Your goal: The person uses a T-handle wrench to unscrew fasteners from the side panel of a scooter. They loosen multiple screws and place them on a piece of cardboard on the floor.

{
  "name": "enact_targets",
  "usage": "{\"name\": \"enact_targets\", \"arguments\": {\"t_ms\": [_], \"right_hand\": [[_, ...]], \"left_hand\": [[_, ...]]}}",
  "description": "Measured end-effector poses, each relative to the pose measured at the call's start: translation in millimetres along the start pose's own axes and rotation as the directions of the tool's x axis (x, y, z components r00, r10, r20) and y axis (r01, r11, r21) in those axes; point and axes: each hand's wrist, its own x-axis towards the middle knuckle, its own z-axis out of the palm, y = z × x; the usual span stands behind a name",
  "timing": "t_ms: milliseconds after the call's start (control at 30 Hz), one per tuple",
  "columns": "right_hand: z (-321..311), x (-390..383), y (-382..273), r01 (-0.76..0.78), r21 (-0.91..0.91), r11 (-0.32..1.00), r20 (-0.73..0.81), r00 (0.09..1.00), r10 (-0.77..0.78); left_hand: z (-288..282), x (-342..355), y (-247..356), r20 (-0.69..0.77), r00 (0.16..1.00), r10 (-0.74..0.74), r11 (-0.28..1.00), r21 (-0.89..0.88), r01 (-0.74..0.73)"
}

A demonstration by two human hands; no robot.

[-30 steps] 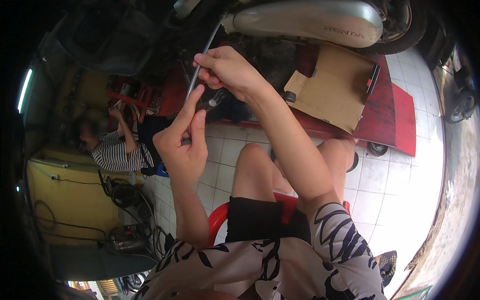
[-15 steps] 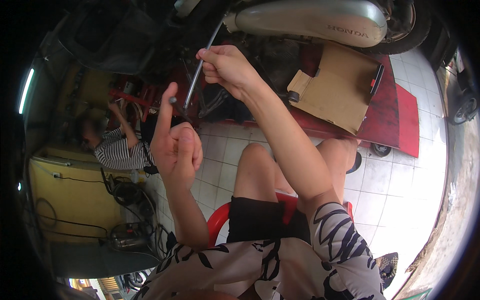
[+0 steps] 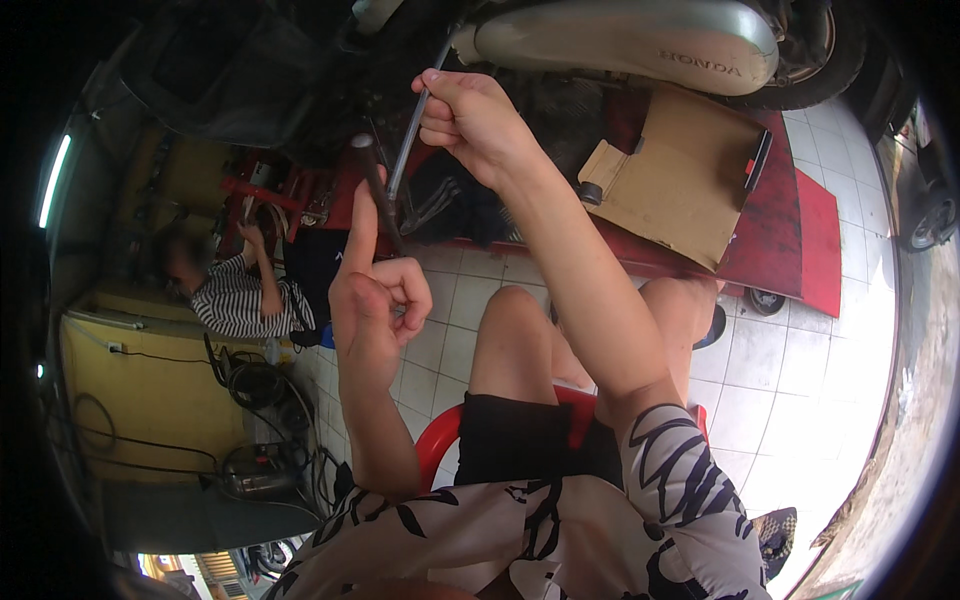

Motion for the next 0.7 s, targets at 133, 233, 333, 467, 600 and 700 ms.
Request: {"name": "enact_targets", "arguments": {"t_ms": [133,233,333,467,600,700], "right_hand": [[-3.5,1.3,0.4,-0.008,0.004,1.000,0.010,1.000,0.008],[-5.3,2.2,2.0,-0.008,-0.013,1.000,-0.006,1.000,0.008],[-7.2,4.4,5.9,-0.016,-0.035,0.999,-0.012,1.000,0.016],[0.4,6.2,15.1,-0.029,-0.045,0.999,-0.031,0.999,0.027],[2.0,7.4,20.1,-0.034,-0.016,0.999,-0.049,0.998,0.033],[-2.2,7.9,17.0,-0.022,0.011,1.000,-0.003,1.000,0.022]], "left_hand": [[14.6,-3.1,-13.1,0.203,0.974,-0.103,0.989,0.126,0.079],[13.7,-9.4,-24.0,0.131,0.943,-0.305,0.950,-0.035,0.312],[3.4,-10.1,-23.0,0.032,0.871,-0.490,0.805,-0.366,0.466],[-0.2,-1.0,-15.4,-0.111,0.819,-0.563,0.721,-0.551,0.420],[6.4,6.0,-18.9,0.050,0.875,-0.481,0.345,-0.907,0.241],[15.0,8.5,-27.2,0.146,0.943,-0.300,0.010,-0.988,0.156]]}}
